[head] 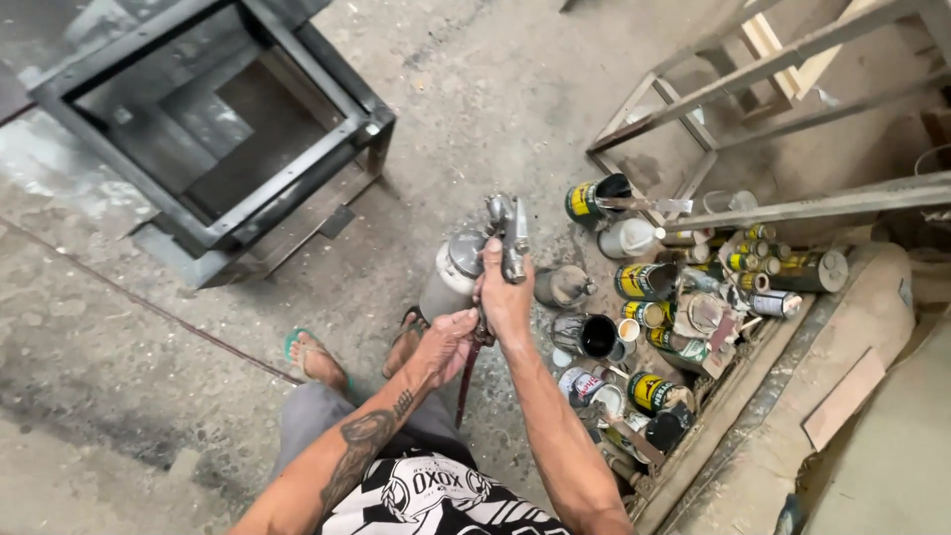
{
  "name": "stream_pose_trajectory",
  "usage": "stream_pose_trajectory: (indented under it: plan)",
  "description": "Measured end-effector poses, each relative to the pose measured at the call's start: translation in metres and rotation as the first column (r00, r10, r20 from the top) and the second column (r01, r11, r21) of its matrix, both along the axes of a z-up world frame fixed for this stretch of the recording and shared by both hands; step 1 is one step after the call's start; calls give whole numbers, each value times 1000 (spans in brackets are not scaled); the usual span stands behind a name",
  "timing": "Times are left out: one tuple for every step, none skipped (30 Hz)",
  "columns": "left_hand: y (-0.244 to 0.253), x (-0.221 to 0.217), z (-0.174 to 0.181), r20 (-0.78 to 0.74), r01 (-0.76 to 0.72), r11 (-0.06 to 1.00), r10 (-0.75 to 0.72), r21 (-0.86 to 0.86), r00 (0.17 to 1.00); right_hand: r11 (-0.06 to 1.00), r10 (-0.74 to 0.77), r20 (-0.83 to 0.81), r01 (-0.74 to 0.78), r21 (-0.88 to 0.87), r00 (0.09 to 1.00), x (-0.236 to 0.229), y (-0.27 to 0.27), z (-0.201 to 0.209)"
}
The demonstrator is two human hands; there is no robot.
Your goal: Sanding a metal frame and then applying paint using a pneumatic spray gun.
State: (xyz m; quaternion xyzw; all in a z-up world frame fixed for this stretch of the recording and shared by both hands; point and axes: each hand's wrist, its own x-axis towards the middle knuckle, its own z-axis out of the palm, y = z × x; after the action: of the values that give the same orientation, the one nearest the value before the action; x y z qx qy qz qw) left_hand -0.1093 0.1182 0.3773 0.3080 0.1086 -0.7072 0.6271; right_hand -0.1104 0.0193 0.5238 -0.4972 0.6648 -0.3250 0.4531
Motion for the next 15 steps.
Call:
stream_pose_trajectory:
  plan:
    - [-6, -4, -3, -10, 6, 1000, -6, -4, 1000, 1000, 5, -37, -4, 31, 999, -6, -7, -3]
    - [-12, -4, 10, -10, 13, 1000, -13, -3, 1000, 1000, -2, -37, 3, 31, 999, -9, -12, -4]
    - [-19, -5, 23, -5, 6, 1000, -6, 4, 1000, 1000, -4, -36, 6, 29, 999, -13, -17, -5]
    - [-25, -5, 36, -1, -1, 1000, 1, 11, 1000, 1000, -7, -35, 8, 26, 999, -16, -22, -6]
    - [-29, -9, 34, -1, 0, 1000, 0, 9, 1000, 1000, -8, -35, 9, 25, 999, -23, -27, -13]
    - [-34, -13, 33, 7, 3, 1000, -3, 17, 1000, 1000, -14, -37, 15, 18, 999, -28, -32, -20]
    - [-36, -16, 32, 15, 2, 1000, -2, 27, 1000, 1000, -15, -39, 16, 14, 999, -33, -36, -27]
    - [-42, -21, 30, 14, -2, 1000, 1, 27, 1000, 1000, -12, -40, 12, 15, 999, -37, -40, -26]
    - [-45, -24, 28, 21, -9, 1000, 9, 23, 1000, 1000, -5, -40, 6, 12, 999, -39, -43, -25]
    - [-47, -26, 26, 27, -17, 1000, 17, 19, 999, 1000, 1, -41, -1, 9, 999, -41, -45, -24]
    - [-50, -28, 25, 27, -23, 1000, 22, 20, 999, 1000, 7, -41, -6, 11, 999, -40, -48, -19]
    - [-52, -29, 25, 32, -14, 999, 13, 42, 999, 1000, 7, -46, -6, 22, 999, -40, -50, -12]
    - [-55, -29, 24, 41, -9, 998, 7, 62, 999, 1000, 10, -47, -9, 29, 999, -37, -53, -6]
    - [-54, -35, 22, 46, -19, 998, 17, 60, 999, 999, 20, -43, -19, 28, 999, -41, -52, -7]
    - [-56, -37, 20, 41, -20, 997, 17, 74, 999, 999, 7, -42, -6, 35, 999, -41, -54, -9]
